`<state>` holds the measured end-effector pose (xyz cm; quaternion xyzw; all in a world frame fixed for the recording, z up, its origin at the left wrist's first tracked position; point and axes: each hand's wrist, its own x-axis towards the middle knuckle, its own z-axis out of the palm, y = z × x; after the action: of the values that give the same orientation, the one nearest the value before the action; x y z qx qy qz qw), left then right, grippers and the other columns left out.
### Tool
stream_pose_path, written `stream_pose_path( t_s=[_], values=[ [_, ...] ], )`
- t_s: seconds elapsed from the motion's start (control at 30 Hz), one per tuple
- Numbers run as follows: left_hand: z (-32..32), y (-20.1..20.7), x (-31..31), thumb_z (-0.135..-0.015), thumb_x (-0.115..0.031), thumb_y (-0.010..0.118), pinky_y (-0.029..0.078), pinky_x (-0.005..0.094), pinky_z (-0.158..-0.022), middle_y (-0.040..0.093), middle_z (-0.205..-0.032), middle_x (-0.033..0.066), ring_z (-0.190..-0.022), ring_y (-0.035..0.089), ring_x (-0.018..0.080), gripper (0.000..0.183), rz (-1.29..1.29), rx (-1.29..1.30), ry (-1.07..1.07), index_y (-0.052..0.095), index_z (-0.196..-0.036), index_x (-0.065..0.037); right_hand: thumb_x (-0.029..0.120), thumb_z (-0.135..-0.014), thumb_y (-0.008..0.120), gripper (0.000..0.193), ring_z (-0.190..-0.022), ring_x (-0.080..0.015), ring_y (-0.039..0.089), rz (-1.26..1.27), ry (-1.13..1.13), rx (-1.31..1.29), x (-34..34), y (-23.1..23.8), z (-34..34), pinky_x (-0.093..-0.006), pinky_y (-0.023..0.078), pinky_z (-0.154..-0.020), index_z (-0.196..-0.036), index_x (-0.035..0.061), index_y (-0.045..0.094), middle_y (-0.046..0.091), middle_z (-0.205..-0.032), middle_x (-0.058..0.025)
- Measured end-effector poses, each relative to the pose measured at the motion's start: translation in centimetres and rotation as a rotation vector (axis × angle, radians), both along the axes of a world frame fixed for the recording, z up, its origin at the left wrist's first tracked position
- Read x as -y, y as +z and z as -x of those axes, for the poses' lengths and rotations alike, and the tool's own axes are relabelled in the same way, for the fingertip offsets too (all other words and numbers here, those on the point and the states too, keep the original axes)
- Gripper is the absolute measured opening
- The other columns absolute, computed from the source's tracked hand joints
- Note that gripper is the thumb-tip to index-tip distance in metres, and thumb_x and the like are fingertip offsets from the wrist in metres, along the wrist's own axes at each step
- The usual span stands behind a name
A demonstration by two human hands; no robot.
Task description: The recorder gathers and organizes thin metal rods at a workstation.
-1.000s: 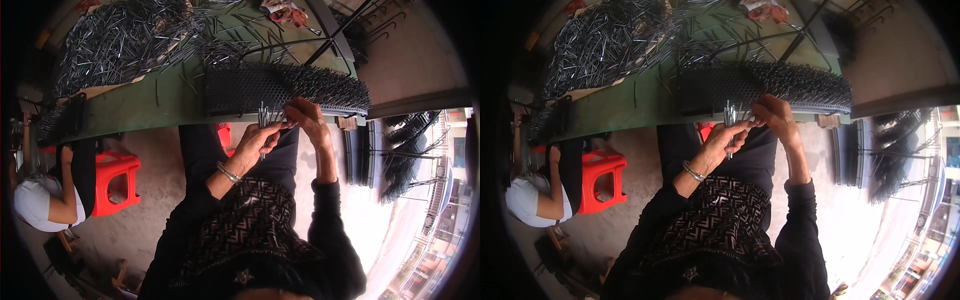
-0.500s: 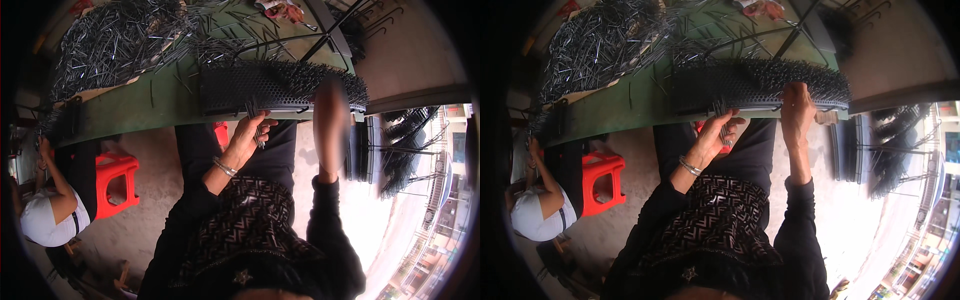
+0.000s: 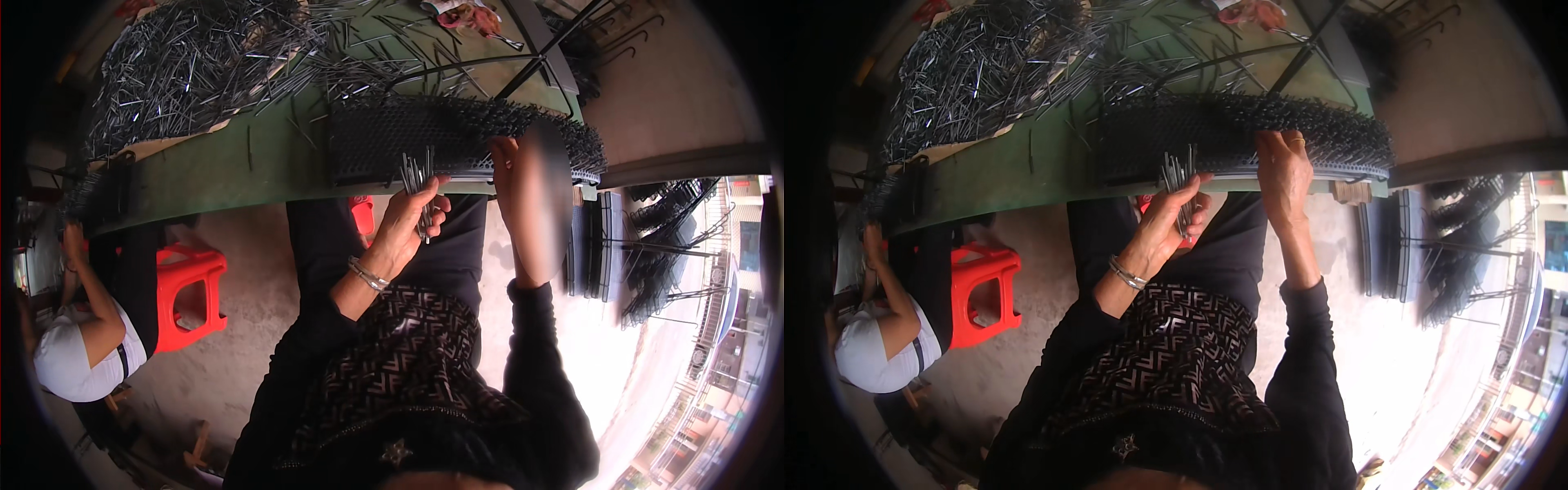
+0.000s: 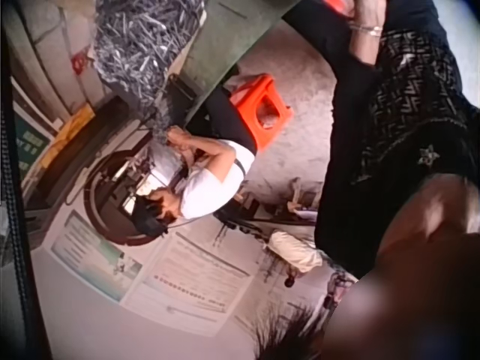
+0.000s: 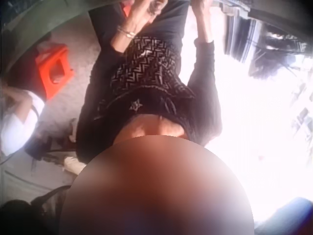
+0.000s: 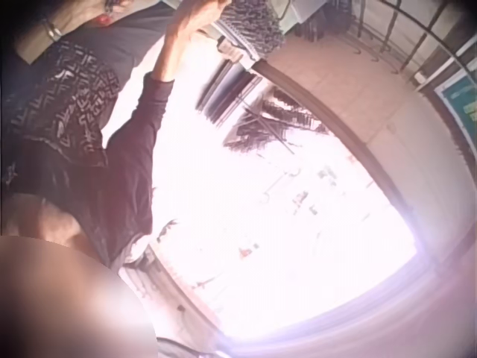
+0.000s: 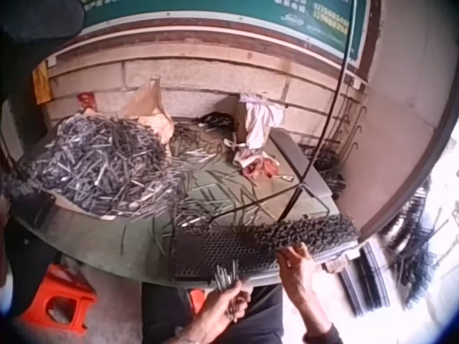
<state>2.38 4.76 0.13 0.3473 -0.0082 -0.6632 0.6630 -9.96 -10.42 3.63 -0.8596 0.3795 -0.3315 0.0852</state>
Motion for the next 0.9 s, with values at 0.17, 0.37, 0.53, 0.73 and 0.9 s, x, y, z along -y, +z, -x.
stream_pose_path(
  t_s=[0.17, 0.37, 0.53, 0.73, 0.9],
  values=[
    [0.0, 0.4, -0.3, -0.096, -0.032, 0.061, 0.027, 0.0196, -0.044, 0.056, -0.078, 0.0040, -0.055, 0.041, 0.0043, 0.035, 0.037, 0.017, -0.021, 0.061, -0.115, -0.002, 0.017, -0.091, 0.066, 0.021, -0.070, -0.0184, 0.055, 0.060, -0.088, -0.039, -1.1, 0.1, 0.3, -0.0327, 0.044, -0.061, -0.110, 0.0121, 0.072, 0.054, -0.081, -0.0068],
    [0.1, 1.5, -0.4, -0.095, -0.030, 0.063, 0.024, 0.0193, -0.042, 0.057, -0.071, 0.0040, -0.051, 0.039, 0.0036, 0.033, 0.057, 0.093, -0.080, 0.065, -0.113, -0.002, 0.024, -0.093, 0.065, 0.029, -0.065, -0.0098, 0.051, -0.607, 0.209, 0.186, -2.0, 1.7, -0.9, -0.0275, 0.042, -0.058, -0.107, -0.0008, 0.069, 0.055, -0.071, -0.0005],
    [-0.4, 3.1, -0.6, -0.093, -0.027, 0.065, 0.025, 0.0183, -0.040, 0.065, -0.075, 0.0085, -0.050, 0.041, 0.0049, 0.029, 0.001, 0.209, -0.144, 0.068, -0.108, -0.002, 0.017, -0.092, 0.062, 0.023, -0.071, -0.0137, 0.062, -0.985, 0.346, 0.144, -2.0, 2.2, -0.9, -0.0265, 0.047, -0.060, -0.098, -0.0042, 0.066, 0.064, -0.076, -0.0066],
    [-1.1, 2.1, -0.2, -0.094, -0.033, 0.063, 0.029, 0.0174, -0.042, 0.067, -0.081, 0.0110, -0.053, 0.043, 0.0059, 0.032, -0.022, 0.213, -0.040, 0.066, -0.108, -0.004, 0.011, -0.092, 0.059, 0.018, -0.070, -0.0148, 0.066, -1.047, 0.342, 0.254, -2.2, 3.9, -2.5, -0.0259, 0.052, -0.064, -0.097, -0.0065, 0.062, 0.067, -0.077, -0.0093],
    [-1.8, 1.4, -0.4, -0.096, -0.043, 0.059, 0.031, 0.0193, -0.043, 0.062, -0.075, 0.0086, -0.053, 0.043, 0.0069, 0.037, -0.075, 0.099, 0.019, 0.060, -0.108, -0.008, 0.006, -0.094, 0.057, 0.011, -0.073, -0.0161, 0.069, -0.650, 0.239, 0.488, 0.2, 3.6, -4.9, -0.0250, 0.055, -0.066, -0.097, -0.0042, 0.061, 0.068, -0.081, -0.0098]
  ],
)
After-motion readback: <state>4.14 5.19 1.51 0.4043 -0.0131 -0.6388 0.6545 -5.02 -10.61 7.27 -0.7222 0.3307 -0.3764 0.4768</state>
